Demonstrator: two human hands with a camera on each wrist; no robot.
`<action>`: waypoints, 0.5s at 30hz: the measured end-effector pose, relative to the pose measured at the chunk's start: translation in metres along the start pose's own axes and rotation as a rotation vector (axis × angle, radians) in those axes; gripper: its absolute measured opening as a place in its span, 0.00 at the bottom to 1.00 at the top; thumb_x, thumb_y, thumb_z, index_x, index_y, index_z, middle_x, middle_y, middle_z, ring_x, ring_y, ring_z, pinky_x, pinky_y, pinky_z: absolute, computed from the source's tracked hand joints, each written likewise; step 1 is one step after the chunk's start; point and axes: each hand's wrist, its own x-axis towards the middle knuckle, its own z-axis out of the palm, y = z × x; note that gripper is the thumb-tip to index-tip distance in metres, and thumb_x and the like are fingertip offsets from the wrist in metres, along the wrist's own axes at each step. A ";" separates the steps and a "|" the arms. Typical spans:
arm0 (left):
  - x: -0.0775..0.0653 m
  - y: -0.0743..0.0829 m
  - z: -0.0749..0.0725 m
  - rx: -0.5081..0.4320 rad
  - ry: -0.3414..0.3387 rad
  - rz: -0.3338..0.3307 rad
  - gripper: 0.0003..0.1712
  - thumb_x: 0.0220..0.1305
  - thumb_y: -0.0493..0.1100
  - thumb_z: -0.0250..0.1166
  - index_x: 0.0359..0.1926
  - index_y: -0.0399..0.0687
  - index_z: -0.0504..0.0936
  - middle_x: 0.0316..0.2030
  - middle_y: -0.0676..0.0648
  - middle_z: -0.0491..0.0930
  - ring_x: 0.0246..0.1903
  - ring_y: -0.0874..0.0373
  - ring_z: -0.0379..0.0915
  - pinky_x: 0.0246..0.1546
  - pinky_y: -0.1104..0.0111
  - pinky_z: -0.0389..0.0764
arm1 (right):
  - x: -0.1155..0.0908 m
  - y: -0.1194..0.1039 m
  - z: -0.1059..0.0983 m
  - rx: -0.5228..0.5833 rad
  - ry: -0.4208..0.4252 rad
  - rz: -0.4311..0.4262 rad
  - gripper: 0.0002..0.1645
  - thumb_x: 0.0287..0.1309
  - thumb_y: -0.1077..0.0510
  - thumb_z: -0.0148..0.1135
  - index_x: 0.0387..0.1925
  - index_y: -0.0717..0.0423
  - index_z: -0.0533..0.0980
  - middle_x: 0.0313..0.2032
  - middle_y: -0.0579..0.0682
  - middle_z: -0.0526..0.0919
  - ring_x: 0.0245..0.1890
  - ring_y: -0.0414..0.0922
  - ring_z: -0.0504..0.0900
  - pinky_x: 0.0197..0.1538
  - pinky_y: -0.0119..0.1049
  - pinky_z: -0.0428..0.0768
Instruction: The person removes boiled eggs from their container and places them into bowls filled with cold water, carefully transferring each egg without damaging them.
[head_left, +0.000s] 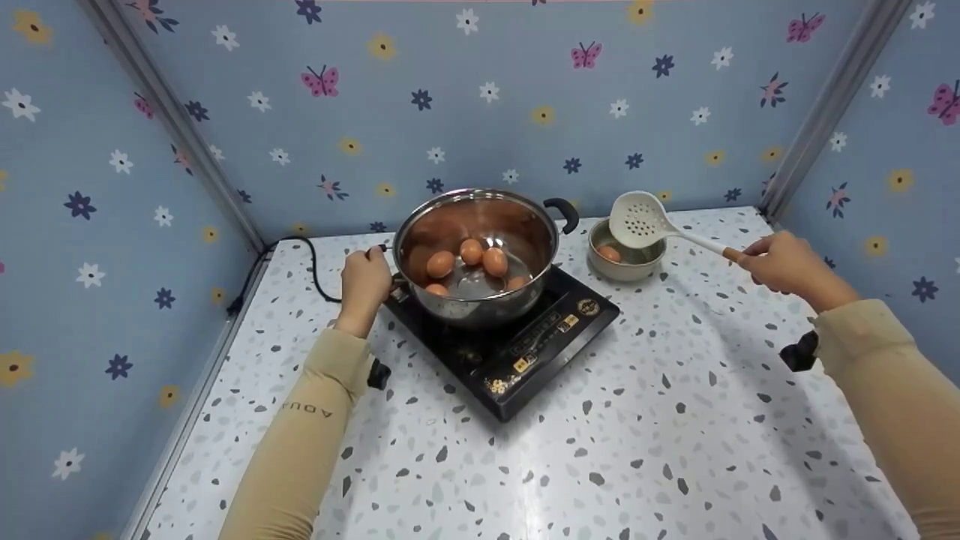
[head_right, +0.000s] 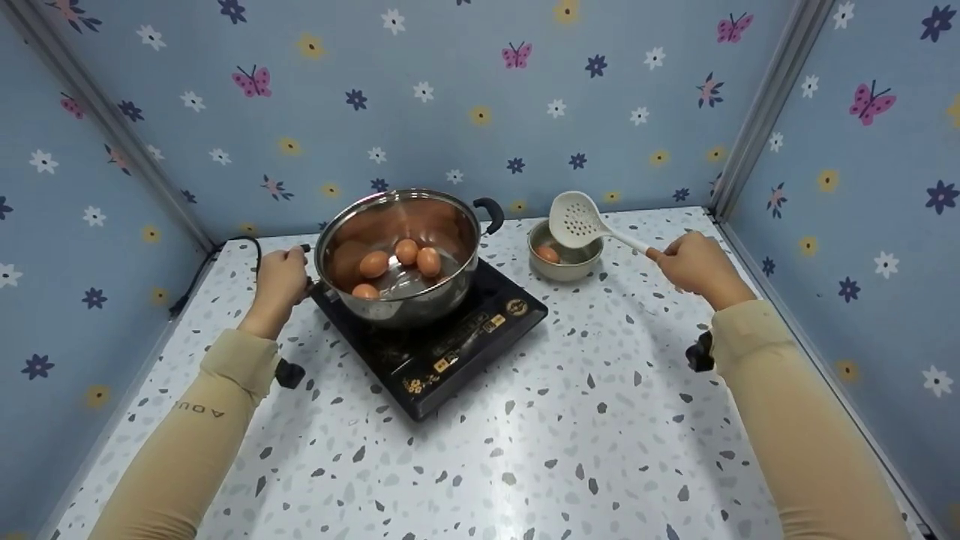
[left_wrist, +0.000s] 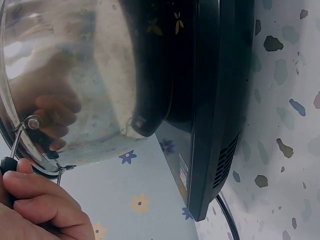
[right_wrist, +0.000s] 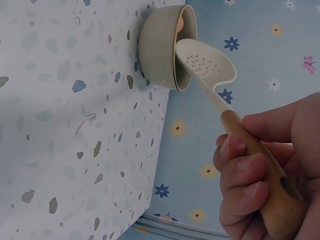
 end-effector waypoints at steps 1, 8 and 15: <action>0.000 0.000 0.000 0.001 0.002 0.001 0.23 0.89 0.48 0.39 0.38 0.42 0.73 0.29 0.45 0.69 0.27 0.53 0.65 0.36 0.60 0.69 | 0.000 -0.001 -0.002 0.010 0.002 0.004 0.32 0.81 0.51 0.52 0.66 0.79 0.74 0.29 0.52 0.83 0.23 0.44 0.73 0.26 0.40 0.74; 0.000 0.001 0.000 0.007 0.003 0.003 0.23 0.89 0.48 0.39 0.39 0.41 0.73 0.31 0.43 0.69 0.30 0.50 0.66 0.38 0.59 0.69 | -0.004 -0.007 -0.010 0.060 0.037 0.011 0.32 0.81 0.52 0.52 0.67 0.78 0.74 0.29 0.50 0.83 0.24 0.46 0.75 0.28 0.42 0.77; 0.000 0.001 0.000 0.021 0.004 -0.010 0.24 0.89 0.48 0.39 0.42 0.38 0.74 0.33 0.42 0.69 0.34 0.47 0.68 0.41 0.57 0.70 | -0.008 -0.018 -0.014 0.091 0.062 -0.002 0.32 0.83 0.51 0.52 0.68 0.76 0.73 0.29 0.48 0.82 0.23 0.43 0.73 0.27 0.41 0.75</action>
